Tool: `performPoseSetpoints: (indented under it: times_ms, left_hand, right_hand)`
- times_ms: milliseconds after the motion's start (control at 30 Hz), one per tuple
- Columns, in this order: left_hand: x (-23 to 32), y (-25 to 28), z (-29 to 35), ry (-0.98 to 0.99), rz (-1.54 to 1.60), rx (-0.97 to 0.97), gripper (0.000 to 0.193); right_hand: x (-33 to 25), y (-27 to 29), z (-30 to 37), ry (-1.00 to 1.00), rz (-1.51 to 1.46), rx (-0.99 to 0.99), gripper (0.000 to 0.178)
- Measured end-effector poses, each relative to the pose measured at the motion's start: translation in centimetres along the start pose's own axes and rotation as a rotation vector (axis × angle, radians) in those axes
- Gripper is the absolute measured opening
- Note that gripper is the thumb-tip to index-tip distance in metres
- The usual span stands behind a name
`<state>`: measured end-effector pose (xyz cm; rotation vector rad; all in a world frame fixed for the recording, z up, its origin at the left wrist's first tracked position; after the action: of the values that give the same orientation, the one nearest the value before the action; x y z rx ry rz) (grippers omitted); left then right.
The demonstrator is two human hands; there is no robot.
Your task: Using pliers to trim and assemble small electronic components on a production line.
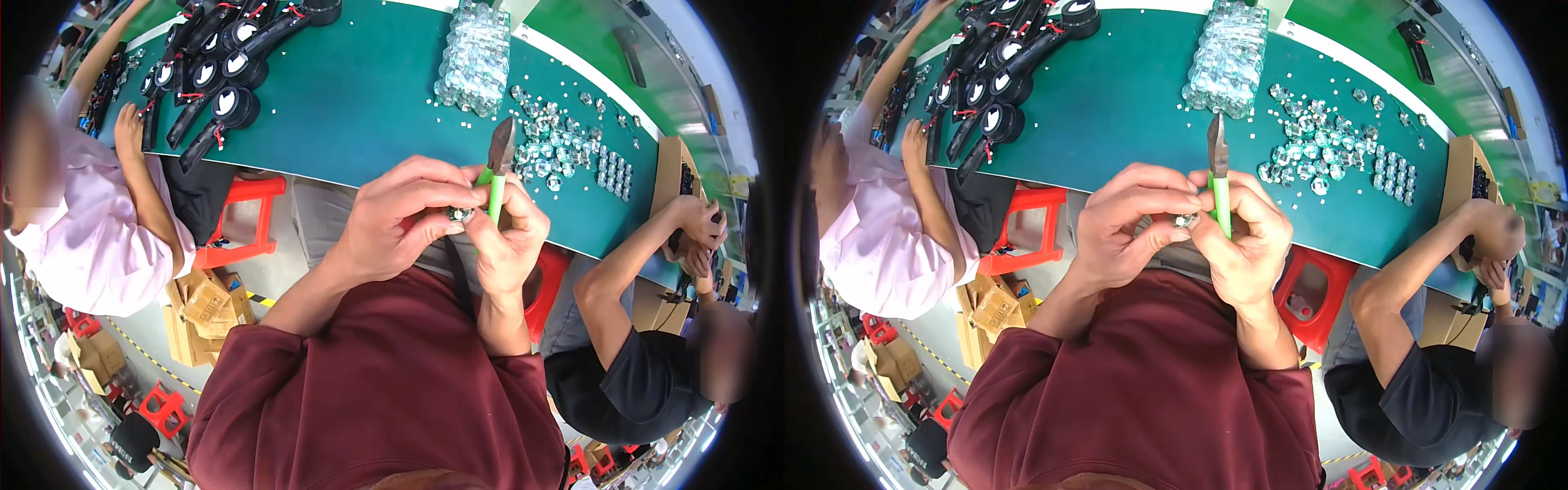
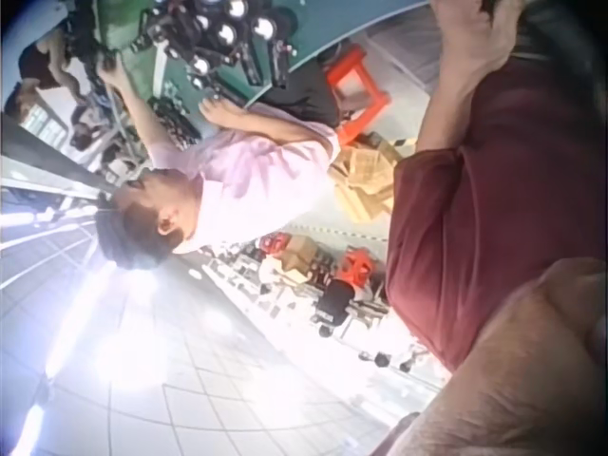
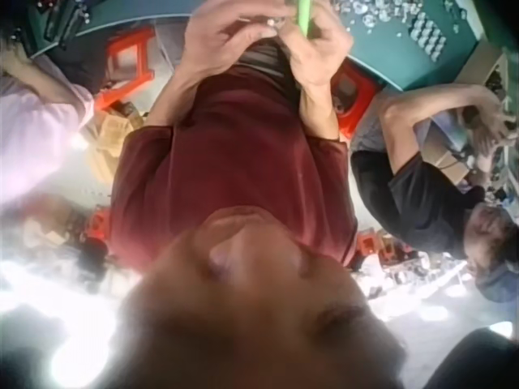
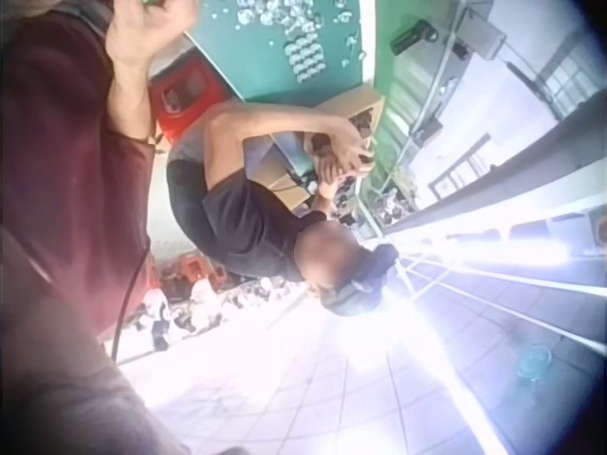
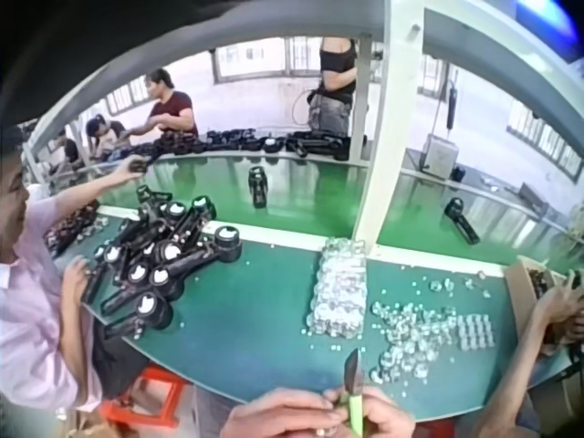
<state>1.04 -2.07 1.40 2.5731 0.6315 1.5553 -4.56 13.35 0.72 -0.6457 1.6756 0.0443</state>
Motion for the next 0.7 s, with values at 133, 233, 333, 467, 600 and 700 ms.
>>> performPoseSetpoints:
  times_ms: [133,233,333,467,600,700]
  left_hand:
    - [-0.3,0.3,0.8,0.065,0.133,-0.036,0.032]
    - [-1.2,0.6,1.6,0.222,0.435,0.002,0.035]
    - [-1.5,1.3,1.2,0.267,0.874,0.059,0.034]
    - [-2.1,2.1,1.7,0.364,1.155,0.097,0.045]
    - [-2.6,3.1,2.1,0.359,1.269,0.118,0.042]
    - [-2.9,4.2,2.5,0.338,1.311,0.143,0.040]
  right_hand:
    - [-0.1,0.2,0.0,-0.146,-0.156,-0.035,0.015]
    - [0.1,1.0,0.0,-0.268,-0.310,-0.021,0.012]
    - [-0.5,0.8,-0.4,-0.227,-0.247,0.056,0.006]
    - [0.4,0.8,-1.3,-0.026,0.246,0.030,0.015]
    - [1.4,0.8,-1.8,0.056,0.437,0.039,0.018]
    - [1.8,0.6,-1.7,0.121,0.490,0.005,0.015]
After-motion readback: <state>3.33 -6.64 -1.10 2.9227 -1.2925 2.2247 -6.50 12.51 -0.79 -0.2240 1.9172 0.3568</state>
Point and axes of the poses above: each hand's wrist, its own z-axis away from the middle knuckle, its own y-axis out of the back of the hand, x = y × z, the point moved 1 cm from there along -z, towards the middle knuckle, and after that the axes turned 9 degrees about -z, right-handed, at the moved point
